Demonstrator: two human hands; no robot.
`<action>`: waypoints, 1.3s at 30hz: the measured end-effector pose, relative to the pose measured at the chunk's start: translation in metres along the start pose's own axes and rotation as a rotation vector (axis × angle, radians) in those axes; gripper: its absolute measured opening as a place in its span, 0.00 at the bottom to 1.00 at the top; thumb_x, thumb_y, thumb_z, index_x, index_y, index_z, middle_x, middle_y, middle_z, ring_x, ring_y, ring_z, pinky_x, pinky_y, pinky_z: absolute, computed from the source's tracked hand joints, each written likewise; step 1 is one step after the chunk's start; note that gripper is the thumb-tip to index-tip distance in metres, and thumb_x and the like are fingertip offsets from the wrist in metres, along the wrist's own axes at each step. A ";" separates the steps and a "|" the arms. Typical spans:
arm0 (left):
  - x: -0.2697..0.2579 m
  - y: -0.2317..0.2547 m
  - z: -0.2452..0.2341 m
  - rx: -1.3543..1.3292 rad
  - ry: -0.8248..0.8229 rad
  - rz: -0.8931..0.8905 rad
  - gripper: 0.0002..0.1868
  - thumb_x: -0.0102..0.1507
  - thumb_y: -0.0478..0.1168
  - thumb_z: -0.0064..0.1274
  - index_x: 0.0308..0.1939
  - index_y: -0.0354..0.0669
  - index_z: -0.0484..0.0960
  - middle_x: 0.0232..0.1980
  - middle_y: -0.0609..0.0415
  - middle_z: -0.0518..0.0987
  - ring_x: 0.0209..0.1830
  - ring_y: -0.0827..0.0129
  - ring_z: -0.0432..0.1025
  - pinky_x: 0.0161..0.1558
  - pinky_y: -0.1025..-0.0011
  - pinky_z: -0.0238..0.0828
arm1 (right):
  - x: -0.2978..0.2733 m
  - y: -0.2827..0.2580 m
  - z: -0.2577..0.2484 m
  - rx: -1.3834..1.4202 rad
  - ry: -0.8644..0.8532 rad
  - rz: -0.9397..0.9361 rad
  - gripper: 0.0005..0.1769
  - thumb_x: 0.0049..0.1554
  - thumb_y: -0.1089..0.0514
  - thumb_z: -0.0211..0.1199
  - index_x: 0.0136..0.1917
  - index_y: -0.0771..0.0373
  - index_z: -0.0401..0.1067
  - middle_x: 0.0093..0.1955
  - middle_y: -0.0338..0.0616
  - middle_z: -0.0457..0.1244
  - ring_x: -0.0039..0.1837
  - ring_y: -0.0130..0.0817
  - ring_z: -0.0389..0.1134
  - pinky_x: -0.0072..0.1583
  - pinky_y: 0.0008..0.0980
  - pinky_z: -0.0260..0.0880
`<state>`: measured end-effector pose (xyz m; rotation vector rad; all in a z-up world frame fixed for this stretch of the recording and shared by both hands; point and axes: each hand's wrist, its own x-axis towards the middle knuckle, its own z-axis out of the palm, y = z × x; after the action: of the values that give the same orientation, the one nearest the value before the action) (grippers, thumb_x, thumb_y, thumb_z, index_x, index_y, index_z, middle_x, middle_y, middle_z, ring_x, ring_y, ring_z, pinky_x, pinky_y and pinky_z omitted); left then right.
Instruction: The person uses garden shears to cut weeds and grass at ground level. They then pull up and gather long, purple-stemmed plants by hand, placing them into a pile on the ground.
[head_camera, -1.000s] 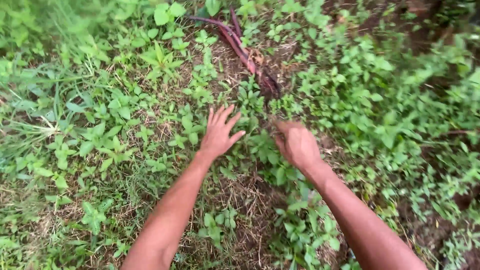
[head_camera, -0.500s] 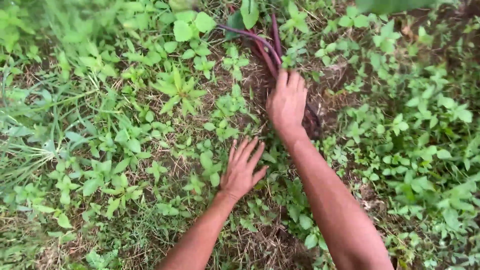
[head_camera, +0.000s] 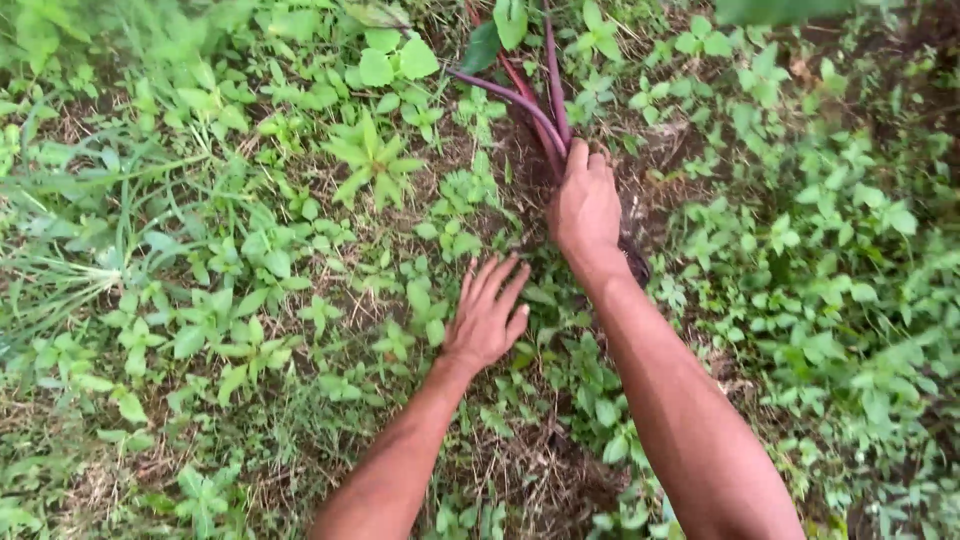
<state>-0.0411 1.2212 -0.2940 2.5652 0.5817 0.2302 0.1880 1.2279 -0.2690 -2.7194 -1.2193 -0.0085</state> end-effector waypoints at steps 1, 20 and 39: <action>0.001 0.000 -0.005 -0.006 -0.037 -0.025 0.31 0.70 0.57 0.32 0.75 0.53 0.61 0.77 0.51 0.60 0.79 0.55 0.51 0.78 0.49 0.37 | -0.017 -0.004 -0.011 0.037 -0.008 -0.009 0.32 0.55 0.67 0.62 0.71 0.67 0.58 0.52 0.57 0.65 0.54 0.54 0.72 0.54 0.48 0.78; -0.188 0.238 -0.053 -1.564 0.189 -0.621 0.62 0.58 0.59 0.65 0.79 0.32 0.41 0.69 0.26 0.66 0.69 0.40 0.65 0.71 0.42 0.55 | -0.494 0.050 -0.153 0.158 -0.449 0.007 0.30 0.58 0.59 0.53 0.74 0.54 0.57 0.48 0.52 0.64 0.51 0.58 0.72 0.50 0.56 0.76; -0.404 0.325 0.085 -1.652 -0.293 -0.794 0.04 0.70 0.40 0.50 0.45 0.44 0.74 0.39 0.50 0.75 0.40 0.57 0.79 0.52 0.49 0.80 | -0.759 0.170 -0.117 -0.267 -0.341 -0.172 0.18 0.57 0.58 0.51 0.59 0.42 0.66 0.46 0.35 0.64 0.52 0.37 0.66 0.50 0.35 0.64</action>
<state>-0.2630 0.7498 -0.2251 0.6781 0.7490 -0.0023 -0.1853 0.5368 -0.2316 -2.9157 -1.6495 0.3059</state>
